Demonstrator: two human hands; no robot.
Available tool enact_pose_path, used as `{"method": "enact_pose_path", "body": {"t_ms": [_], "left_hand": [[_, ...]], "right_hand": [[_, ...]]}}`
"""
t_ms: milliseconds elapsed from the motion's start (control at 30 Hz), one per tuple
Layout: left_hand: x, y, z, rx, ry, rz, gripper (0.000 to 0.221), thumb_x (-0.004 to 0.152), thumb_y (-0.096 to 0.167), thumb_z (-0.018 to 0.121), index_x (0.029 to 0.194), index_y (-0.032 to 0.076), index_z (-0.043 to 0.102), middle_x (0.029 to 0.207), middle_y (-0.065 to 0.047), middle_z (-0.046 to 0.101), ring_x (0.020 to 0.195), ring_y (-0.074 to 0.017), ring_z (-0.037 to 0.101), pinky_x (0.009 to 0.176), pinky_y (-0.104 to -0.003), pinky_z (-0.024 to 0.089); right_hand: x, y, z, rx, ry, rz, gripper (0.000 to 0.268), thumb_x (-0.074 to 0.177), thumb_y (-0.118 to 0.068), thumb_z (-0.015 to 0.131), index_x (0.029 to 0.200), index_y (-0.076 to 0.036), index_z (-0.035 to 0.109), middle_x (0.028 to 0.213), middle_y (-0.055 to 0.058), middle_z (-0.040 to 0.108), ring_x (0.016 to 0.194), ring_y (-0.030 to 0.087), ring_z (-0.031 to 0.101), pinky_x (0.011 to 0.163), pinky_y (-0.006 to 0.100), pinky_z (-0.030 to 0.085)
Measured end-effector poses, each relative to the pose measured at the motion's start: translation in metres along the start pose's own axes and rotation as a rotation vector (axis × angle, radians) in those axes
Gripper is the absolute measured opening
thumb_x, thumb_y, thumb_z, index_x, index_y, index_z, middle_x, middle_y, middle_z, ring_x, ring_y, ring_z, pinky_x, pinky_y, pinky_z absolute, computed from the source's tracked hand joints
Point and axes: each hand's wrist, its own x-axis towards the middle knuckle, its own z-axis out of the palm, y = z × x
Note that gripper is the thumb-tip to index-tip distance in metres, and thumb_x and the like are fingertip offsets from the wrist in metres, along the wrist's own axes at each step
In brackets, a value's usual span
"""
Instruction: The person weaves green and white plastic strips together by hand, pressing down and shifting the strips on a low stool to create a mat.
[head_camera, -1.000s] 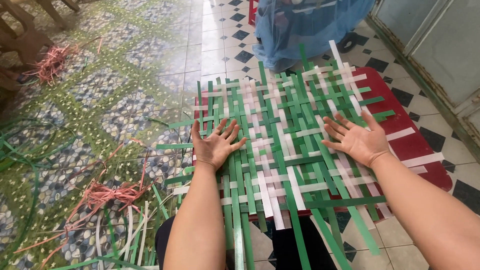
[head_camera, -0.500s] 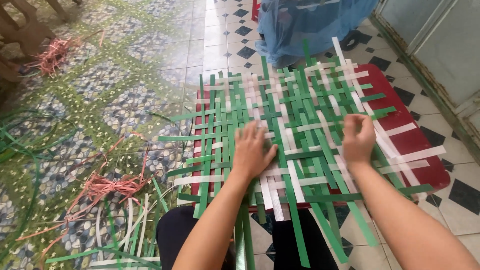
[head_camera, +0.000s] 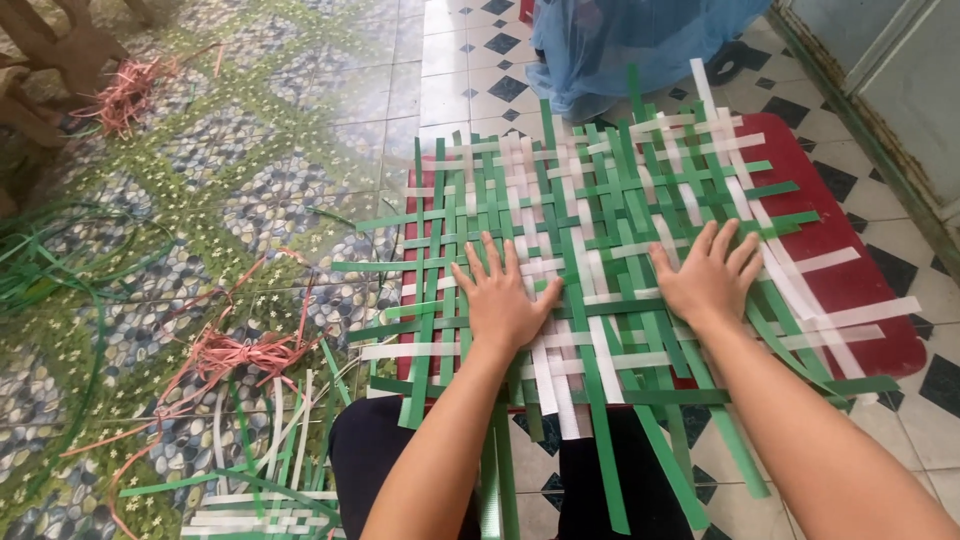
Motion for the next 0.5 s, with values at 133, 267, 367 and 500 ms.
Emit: {"method": "enact_pose_path", "body": {"t_ms": [133,267,367,500], "left_hand": [[0.000,0.004,0.006,-0.001,0.016,-0.025,0.095,0.085,0.071,0.035,0.149,0.001,0.033,0.158,-0.030,0.017,0.144,-0.0527,0.014,0.109,-0.071,0.005],[-0.010,-0.001,-0.003,0.048,-0.053,-0.076,0.098,0.082,0.077,0.017,0.154,0.009,0.015,0.160,-0.021,0.003,0.144,-0.0486,0.000,0.112,-0.067,0.000],[-0.017,-0.002,0.004,0.048,-0.038,-0.060,0.098,0.081,0.077,0.012,0.153,0.010,0.017,0.160,-0.021,0.004,0.144,-0.0488,0.002,0.112,-0.068,0.001],[-0.023,0.004,0.001,0.066,-0.023,-0.055,0.099,0.082,0.077,0.014,0.153,0.009,0.017,0.159,-0.022,0.005,0.144,-0.0505,0.003,0.111,-0.069,0.003]], "right_hand": [[-0.001,0.004,-0.004,-0.002,-0.013,-0.024,0.100,0.092,-0.074,0.024,0.155,0.004,0.019,0.162,0.025,0.007,0.145,0.050,-0.001,0.117,0.058,-0.006],[-0.004,-0.004,-0.006,0.016,0.022,-0.053,0.102,0.087,-0.075,0.021,0.154,0.002,0.016,0.160,0.025,0.009,0.143,0.050,0.002,0.112,0.061,0.000],[-0.012,-0.003,-0.006,0.021,-0.008,-0.036,0.103,0.087,-0.075,0.019,0.155,0.002,0.010,0.161,0.023,0.004,0.145,0.047,-0.004,0.114,0.057,-0.006],[-0.010,0.002,-0.010,0.000,-0.004,-0.037,0.104,0.086,-0.077,0.018,0.155,0.001,0.010,0.162,0.021,0.004,0.146,0.046,-0.003,0.113,0.059,-0.005]]}}
